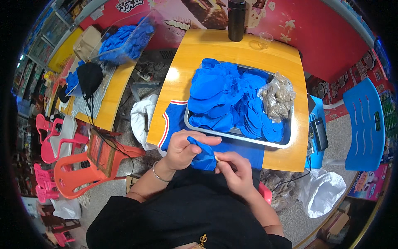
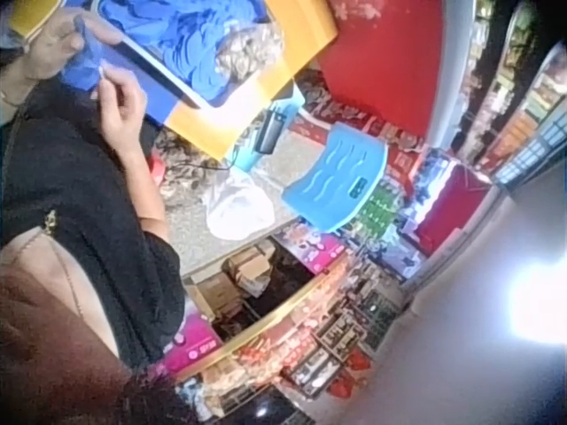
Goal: Manipulating and assembling small blue fabric pieces using a wooden stick tool.
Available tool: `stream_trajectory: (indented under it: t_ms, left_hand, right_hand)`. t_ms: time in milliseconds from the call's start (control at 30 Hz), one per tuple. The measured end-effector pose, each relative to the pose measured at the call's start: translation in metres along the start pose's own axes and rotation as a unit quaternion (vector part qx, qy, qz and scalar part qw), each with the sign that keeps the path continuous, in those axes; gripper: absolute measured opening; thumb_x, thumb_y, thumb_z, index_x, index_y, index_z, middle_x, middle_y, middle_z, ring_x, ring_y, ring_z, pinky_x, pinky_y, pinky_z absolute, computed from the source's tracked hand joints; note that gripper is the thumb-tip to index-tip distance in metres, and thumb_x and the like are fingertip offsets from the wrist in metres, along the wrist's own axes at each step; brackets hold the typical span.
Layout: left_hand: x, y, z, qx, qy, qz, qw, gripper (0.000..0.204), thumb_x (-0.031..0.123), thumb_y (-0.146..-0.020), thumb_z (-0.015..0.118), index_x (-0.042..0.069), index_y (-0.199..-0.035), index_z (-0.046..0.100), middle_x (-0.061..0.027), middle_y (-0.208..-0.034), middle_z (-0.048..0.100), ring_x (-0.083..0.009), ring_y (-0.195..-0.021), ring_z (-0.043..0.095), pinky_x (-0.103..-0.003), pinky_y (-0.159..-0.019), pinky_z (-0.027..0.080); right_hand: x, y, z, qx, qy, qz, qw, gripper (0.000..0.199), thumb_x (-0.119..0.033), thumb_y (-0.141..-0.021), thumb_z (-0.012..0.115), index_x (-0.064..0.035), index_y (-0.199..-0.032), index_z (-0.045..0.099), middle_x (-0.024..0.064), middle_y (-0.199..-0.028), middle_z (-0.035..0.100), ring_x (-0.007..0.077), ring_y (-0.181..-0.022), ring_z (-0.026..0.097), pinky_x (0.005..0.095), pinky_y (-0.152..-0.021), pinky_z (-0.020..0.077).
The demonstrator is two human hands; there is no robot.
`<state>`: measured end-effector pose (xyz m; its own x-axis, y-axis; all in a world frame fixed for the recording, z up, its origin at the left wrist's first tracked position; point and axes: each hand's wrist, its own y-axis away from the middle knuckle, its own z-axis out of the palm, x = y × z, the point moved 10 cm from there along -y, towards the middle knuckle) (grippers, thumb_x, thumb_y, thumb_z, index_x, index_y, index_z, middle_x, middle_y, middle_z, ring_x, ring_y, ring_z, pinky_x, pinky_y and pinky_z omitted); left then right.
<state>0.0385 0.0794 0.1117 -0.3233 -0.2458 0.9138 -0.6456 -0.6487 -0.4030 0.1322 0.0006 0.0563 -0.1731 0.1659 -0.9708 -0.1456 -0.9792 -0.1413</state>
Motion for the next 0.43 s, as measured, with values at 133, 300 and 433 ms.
stream_trajectory:
  t_ms: [133,300,433]
  left_hand:
    - [0.009,0.000,0.011,-0.067,0.040,0.010,0.997,0.045,0.040,-0.088,0.054,-0.002,-0.097,0.067,-0.0071,-0.073,0.061,-0.0143,-0.066,0.057,-0.025,-0.058,0.041]
    - [0.003,-0.010,-0.005,-0.011,-0.080,0.031,0.996,0.025,0.021,-0.089,0.056,0.001,-0.102,0.066,0.0002,-0.073,0.042,-0.0105,-0.065,0.040,-0.023,-0.058,0.034]
    - [-0.012,-0.003,-0.013,0.068,-0.018,-0.017,0.997,0.021,0.016,-0.089,0.057,0.003,-0.103,0.064,-0.0007,-0.081,0.046,-0.0075,-0.071,0.042,-0.020,-0.063,0.034]
  right_hand:
    - [0.032,0.013,0.016,-0.159,-0.222,0.173,0.946,0.018,-0.007,-0.090,0.049,-0.0007,-0.106,0.057,0.0046,-0.076,0.055,0.0097,-0.062,0.050,0.0220,-0.055,0.0404]
    - [-0.002,-0.012,-0.009,-0.012,0.051,0.012,0.999,0.022,-0.002,-0.088,0.051,-0.0029,-0.107,0.060,0.0061,-0.078,0.059,0.0111,-0.064,0.055,0.0226,-0.056,0.0432]
    - [-0.017,-0.011,-0.014,0.035,0.227,-0.044,0.972,0.029,0.005,-0.081,0.055,-0.0032,-0.108,0.062,0.0105,-0.089,0.065,0.0163,-0.067,0.061,0.0236,-0.061,0.0483]
